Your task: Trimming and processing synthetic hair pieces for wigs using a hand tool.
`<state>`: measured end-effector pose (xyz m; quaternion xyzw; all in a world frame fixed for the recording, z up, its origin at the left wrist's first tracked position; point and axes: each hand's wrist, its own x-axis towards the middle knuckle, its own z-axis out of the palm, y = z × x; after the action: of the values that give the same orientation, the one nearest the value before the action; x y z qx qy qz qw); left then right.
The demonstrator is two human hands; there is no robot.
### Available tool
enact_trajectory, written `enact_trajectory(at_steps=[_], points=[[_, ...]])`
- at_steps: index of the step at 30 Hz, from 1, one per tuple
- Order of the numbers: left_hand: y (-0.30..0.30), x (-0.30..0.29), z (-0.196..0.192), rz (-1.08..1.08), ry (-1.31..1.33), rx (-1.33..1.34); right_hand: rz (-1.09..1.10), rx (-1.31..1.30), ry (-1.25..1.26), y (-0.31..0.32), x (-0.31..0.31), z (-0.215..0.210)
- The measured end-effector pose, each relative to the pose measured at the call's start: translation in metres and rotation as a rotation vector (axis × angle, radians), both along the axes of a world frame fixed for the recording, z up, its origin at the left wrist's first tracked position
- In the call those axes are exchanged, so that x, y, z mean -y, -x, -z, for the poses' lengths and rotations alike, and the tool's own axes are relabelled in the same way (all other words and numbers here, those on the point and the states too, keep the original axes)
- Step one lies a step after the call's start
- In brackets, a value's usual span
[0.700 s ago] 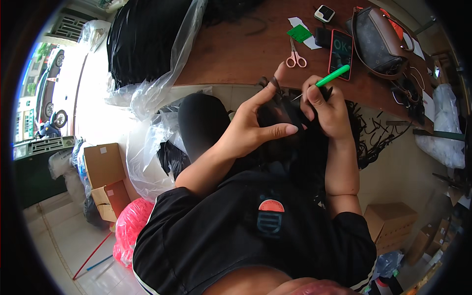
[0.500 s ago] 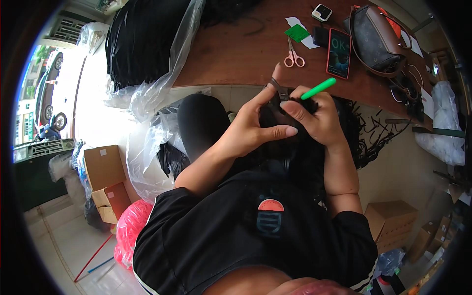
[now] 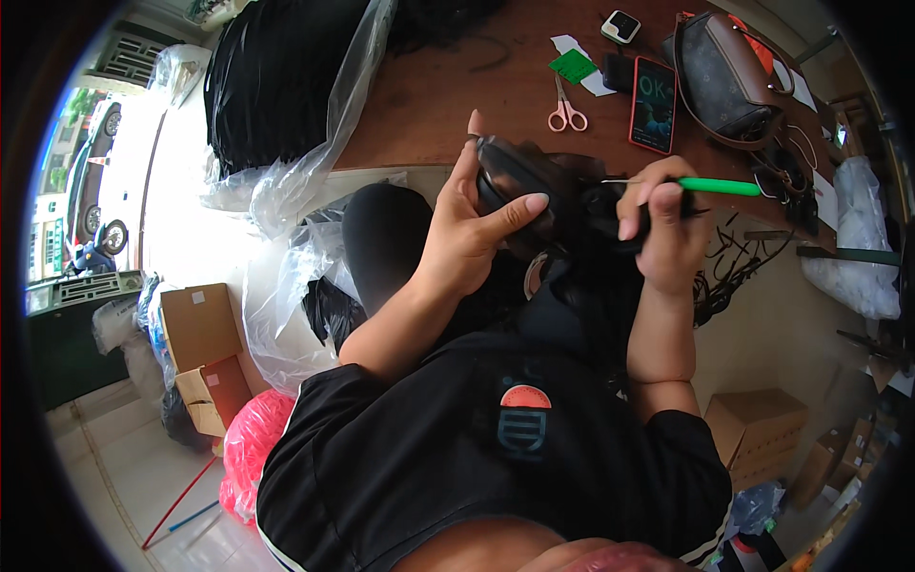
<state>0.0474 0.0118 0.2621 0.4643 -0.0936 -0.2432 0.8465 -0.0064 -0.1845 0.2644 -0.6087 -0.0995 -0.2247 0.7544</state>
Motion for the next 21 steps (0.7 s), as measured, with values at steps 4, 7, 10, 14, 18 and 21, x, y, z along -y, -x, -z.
enact_trajectory(at_steps=[4, 7, 10, 14, 18, 21], points=[[0.002, 0.001, -0.001, -0.004, -0.046, 0.095, -0.107, -0.026, 0.016, 0.004, -0.023, 0.006], [0.004, 0.002, -0.004, -0.012, -0.071, 0.134, -0.100, -0.027, 0.014, 0.004, -0.025, 0.011], [0.004, 0.002, -0.005, -0.017, -0.070, 0.105, -0.075, -0.023, 0.029, 0.003, -0.025, 0.015], [0.005, 0.002, -0.004, -0.040, -0.091, 0.135, -0.063, -0.028, 0.057, 0.005, -0.026, 0.015], [0.005, 0.002, -0.004, -0.090, -0.168, 0.209, 0.063, 0.097, 0.583, 0.009, -0.027, 0.007], [0.004, -0.001, -0.001, -0.087, -0.206, 0.228, 0.031, 0.069, 0.458, 0.011, -0.028, 0.008]])
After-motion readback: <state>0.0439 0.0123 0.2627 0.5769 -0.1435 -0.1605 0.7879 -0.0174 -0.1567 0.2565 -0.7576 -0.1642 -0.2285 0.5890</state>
